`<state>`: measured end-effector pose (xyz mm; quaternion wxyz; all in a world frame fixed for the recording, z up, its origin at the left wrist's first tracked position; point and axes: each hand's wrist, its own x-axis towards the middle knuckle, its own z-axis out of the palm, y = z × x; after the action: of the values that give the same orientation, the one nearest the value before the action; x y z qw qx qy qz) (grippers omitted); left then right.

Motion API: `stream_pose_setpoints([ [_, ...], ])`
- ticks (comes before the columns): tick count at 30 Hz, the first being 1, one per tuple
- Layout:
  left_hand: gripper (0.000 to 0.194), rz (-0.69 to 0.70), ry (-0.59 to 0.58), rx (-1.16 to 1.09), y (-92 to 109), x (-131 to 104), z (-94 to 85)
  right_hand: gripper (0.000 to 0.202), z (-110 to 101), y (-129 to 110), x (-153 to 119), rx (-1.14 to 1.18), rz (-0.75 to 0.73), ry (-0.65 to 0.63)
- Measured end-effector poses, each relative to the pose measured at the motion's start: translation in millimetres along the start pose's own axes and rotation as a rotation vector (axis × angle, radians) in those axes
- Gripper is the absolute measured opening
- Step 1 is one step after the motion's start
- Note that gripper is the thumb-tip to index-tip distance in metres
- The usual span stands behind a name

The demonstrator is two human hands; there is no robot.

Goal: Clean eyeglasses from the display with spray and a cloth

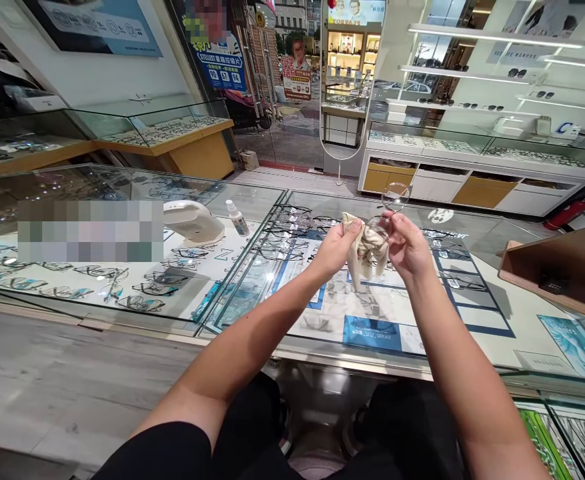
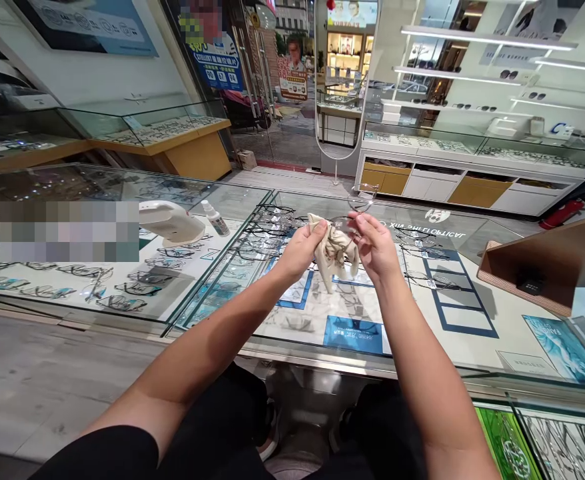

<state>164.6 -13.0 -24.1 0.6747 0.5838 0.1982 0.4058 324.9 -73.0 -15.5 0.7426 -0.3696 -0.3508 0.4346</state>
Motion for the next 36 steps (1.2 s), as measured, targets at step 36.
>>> stream_pose_setpoints([
  [36, 0.091, 0.953, 0.157, 1.107, 11.0, 0.4, -26.0, 0.020, -2.7, -21.7, -10.5, -1.100, -0.582, -0.119],
])
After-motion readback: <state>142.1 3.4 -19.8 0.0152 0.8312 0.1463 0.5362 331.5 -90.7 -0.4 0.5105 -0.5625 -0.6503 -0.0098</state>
